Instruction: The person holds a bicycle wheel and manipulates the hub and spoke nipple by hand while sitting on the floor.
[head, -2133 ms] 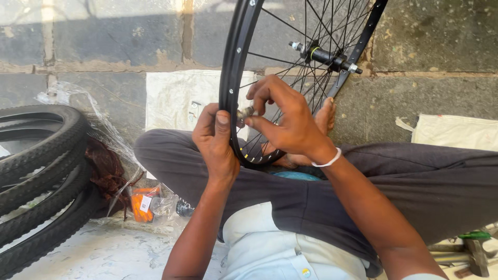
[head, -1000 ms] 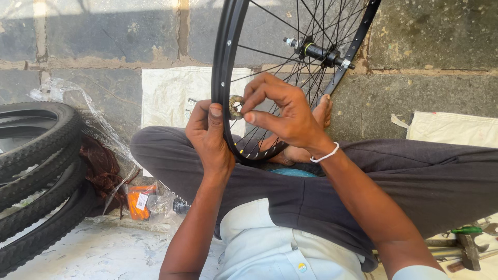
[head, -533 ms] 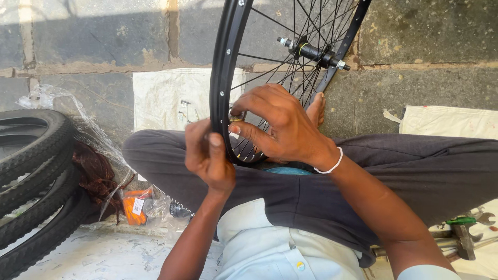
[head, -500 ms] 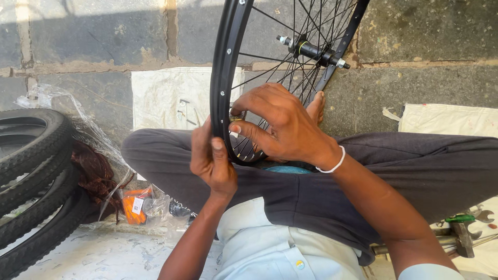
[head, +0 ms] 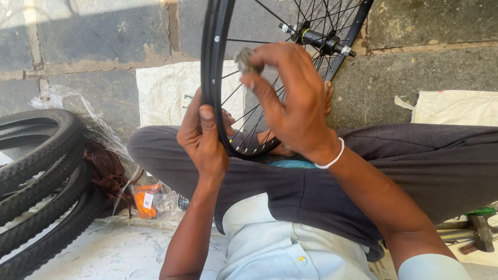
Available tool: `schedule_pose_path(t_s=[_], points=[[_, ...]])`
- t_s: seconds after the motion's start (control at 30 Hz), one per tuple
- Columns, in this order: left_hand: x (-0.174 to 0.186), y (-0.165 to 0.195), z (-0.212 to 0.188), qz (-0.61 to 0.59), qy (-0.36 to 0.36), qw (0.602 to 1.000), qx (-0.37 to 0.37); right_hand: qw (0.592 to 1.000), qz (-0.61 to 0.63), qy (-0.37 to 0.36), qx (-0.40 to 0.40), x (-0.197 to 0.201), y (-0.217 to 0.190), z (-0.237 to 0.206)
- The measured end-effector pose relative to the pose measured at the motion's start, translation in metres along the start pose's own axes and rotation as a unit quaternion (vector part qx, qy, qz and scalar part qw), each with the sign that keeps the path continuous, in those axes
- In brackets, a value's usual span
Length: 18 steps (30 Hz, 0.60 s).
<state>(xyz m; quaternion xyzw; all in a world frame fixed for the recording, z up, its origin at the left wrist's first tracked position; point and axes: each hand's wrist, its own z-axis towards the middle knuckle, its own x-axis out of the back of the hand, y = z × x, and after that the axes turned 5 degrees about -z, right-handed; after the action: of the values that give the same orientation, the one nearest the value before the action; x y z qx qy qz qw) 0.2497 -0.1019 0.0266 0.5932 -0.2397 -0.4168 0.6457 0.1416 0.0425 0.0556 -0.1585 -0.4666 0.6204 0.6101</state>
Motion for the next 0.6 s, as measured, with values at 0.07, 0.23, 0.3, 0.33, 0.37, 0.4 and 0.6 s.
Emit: schedule_pose_path(t_s=[0.07, 0.23, 0.3, 0.33, 0.37, 0.4, 0.6], points=[[-0.001, -0.001, -0.001, -0.023, 0.017, 1.000, 0.013, 0.992, -0.040, 0.030, 0.116, -0.006, 0.004, -0.010], [-0.001, -0.001, 0.003, -0.020, 0.046, 0.999, 0.006, 0.999, -0.035, 0.018, 0.037, -0.035, 0.026, -0.019], [-0.002, 0.000, 0.007, -0.019, 0.057, 0.998, 0.002, 0.991, 0.102, -0.082, 0.029, -0.038, 0.036, -0.016], [-0.002, 0.000, 0.010, -0.029, 0.056, 0.998, 0.001, 0.976, 0.171, -0.135, 0.019, -0.037, 0.039, -0.014], [-0.002, 0.000, 0.009, -0.040, 0.057, 0.998, 0.009, 0.968, 0.190, -0.167, 0.002, -0.036, 0.039, -0.012], [-0.002, 0.000, 0.009, -0.052, 0.056, 0.997, 0.018, 0.959, 0.206, -0.197, -0.016, -0.035, 0.038, -0.011], [0.002, -0.005, 0.007, -0.066, 0.074, 0.995, 0.012, 0.935, 0.292, -0.189, -0.065, -0.029, 0.023, 0.001]])
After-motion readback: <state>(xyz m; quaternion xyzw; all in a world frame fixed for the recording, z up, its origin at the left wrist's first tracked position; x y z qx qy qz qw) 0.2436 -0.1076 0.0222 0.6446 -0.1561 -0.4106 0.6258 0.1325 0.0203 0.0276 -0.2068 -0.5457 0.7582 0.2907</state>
